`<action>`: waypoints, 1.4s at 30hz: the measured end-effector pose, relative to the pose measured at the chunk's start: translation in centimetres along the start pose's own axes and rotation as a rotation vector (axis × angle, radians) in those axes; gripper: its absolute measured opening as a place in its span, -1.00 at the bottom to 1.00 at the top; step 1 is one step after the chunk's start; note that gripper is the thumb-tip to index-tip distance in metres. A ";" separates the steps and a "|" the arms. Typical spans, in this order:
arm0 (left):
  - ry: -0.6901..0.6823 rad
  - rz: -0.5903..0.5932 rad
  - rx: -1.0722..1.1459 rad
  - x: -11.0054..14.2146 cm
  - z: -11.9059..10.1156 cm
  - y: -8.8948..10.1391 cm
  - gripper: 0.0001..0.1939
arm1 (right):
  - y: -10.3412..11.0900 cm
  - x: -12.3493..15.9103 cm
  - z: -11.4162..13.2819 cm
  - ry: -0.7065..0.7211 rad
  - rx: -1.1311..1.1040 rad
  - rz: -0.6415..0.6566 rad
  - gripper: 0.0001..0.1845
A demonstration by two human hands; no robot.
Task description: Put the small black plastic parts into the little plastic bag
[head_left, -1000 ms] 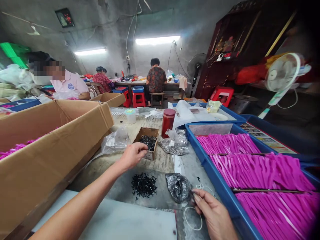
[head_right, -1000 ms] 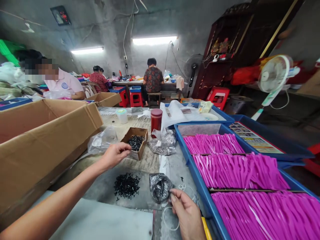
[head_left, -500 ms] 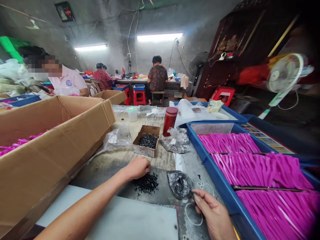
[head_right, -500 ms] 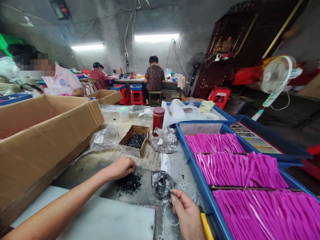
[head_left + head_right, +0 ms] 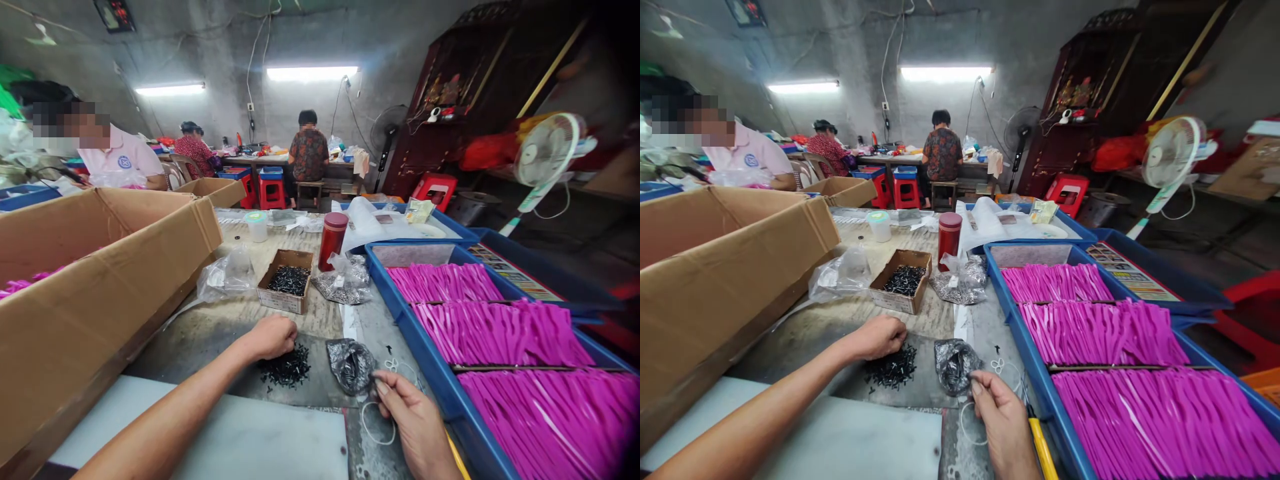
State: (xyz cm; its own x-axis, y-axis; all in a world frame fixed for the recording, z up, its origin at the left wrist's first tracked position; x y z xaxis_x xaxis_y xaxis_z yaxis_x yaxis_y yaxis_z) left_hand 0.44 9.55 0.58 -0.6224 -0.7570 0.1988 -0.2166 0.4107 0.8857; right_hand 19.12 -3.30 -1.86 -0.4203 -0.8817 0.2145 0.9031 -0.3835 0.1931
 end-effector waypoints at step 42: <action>-0.281 -0.327 0.785 3.3 -7.1 -1.9 -0.83 | -5.0 0.7 0.9 0.117 -0.092 0.132 -0.77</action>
State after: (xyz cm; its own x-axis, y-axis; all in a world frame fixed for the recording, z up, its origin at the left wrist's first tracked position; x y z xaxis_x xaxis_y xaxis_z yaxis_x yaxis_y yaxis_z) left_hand 4.14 2.63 2.52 -0.5782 -0.7873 -0.2141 -0.8035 0.5039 0.3171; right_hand 14.23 -1.78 -1.78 -0.2898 -0.9497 0.1186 0.9561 -0.2816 0.0814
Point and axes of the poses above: each hand's wrist, its own x-axis away from the middle knuckle, its own y-axis out of the back of the hand, z = x × y, the point moved 6 cm from there along -x, towards the middle knuckle, and after that the axes turned 13 degrees about x, right-handed, at the moved point
